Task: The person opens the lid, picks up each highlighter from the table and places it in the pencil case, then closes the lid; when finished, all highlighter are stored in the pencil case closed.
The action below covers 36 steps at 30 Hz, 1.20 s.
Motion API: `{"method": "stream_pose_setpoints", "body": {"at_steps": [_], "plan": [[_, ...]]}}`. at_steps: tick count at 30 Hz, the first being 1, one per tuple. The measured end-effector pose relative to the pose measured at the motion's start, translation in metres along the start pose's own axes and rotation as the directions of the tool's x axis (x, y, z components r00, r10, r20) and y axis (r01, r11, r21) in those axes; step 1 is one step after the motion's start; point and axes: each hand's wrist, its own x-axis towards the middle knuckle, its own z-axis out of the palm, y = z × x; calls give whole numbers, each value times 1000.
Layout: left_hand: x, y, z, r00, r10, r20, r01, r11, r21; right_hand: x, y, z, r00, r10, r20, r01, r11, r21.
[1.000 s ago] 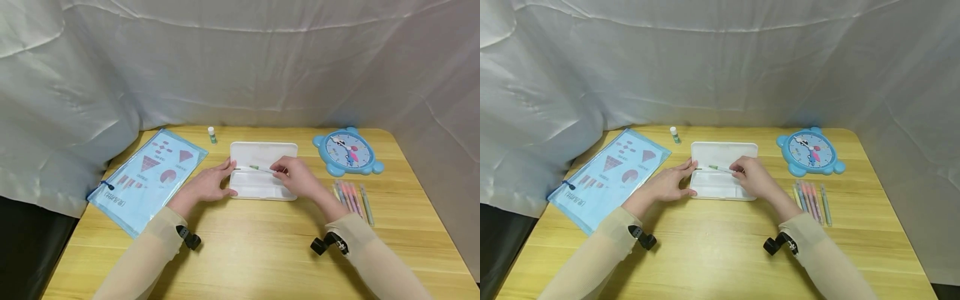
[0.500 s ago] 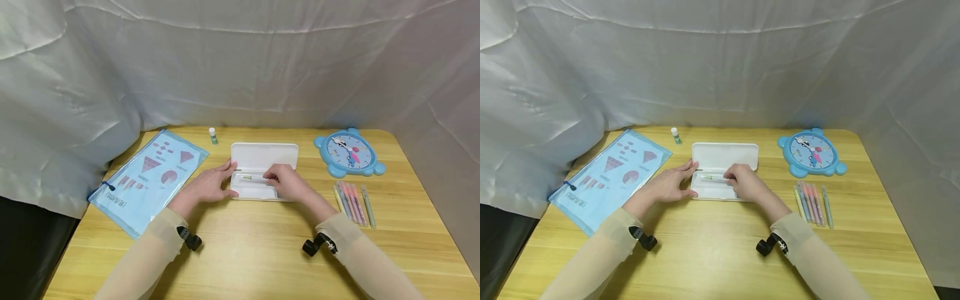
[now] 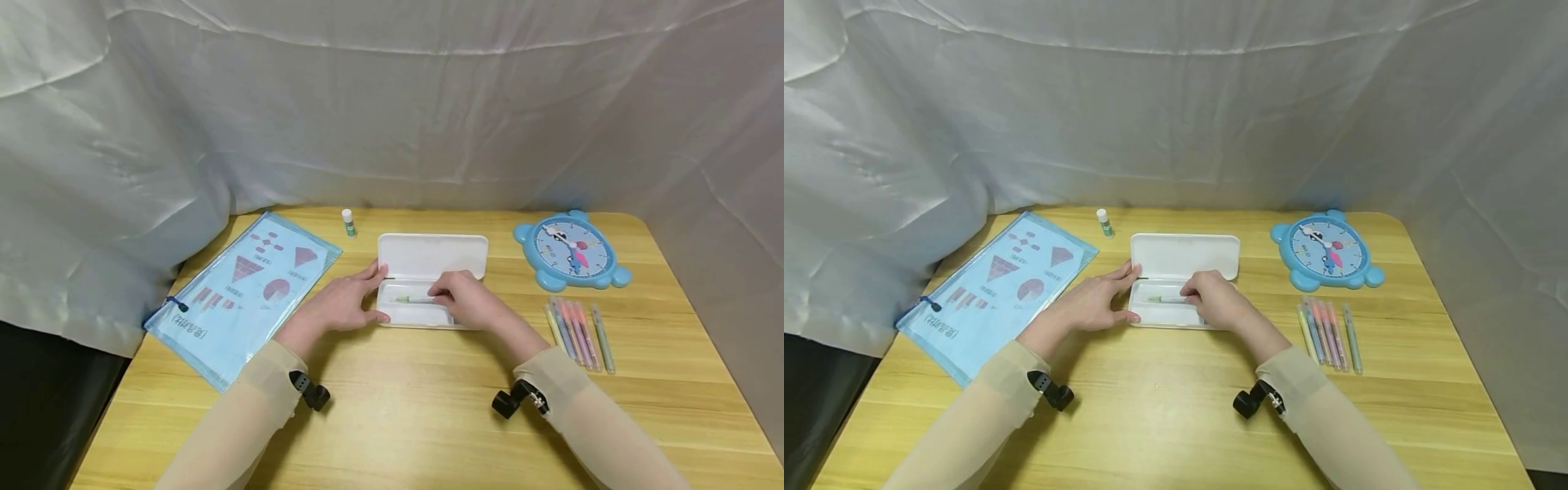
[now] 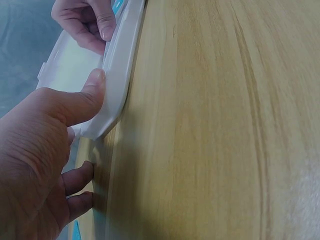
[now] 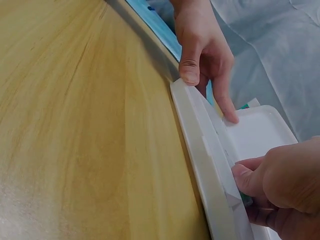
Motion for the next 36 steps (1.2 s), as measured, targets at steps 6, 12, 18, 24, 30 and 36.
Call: {"method": "stream_pose_setpoints", "body": {"at_steps": [6,12,18,24,30,36], "plan": [[1,0,1,1000,-2,3,2,1000,1,-1,-1,-1,1000,11,14,-11,1000,-4],[1,0,2,1000,0,8,0,1000,1,-2,-2,-4,1000,12,-16,-12,1000,2],[0,0,2,1000,7,12,-7,1000,-4,-9,-3,-12,998,44,-46,-42,999,31],[0,-2,1,1000,7,14,-7,1000,1,-21,-4,-27,996,65,-64,-60,995,73],[0,-2,1,1000,2,8,-2,1000,-5,-40,-2,-45,991,69,-116,-61,996,71],[1,-2,1,1000,1,11,-1,1000,-10,-64,6,-62,979,57,-197,-46,997,57]]}}
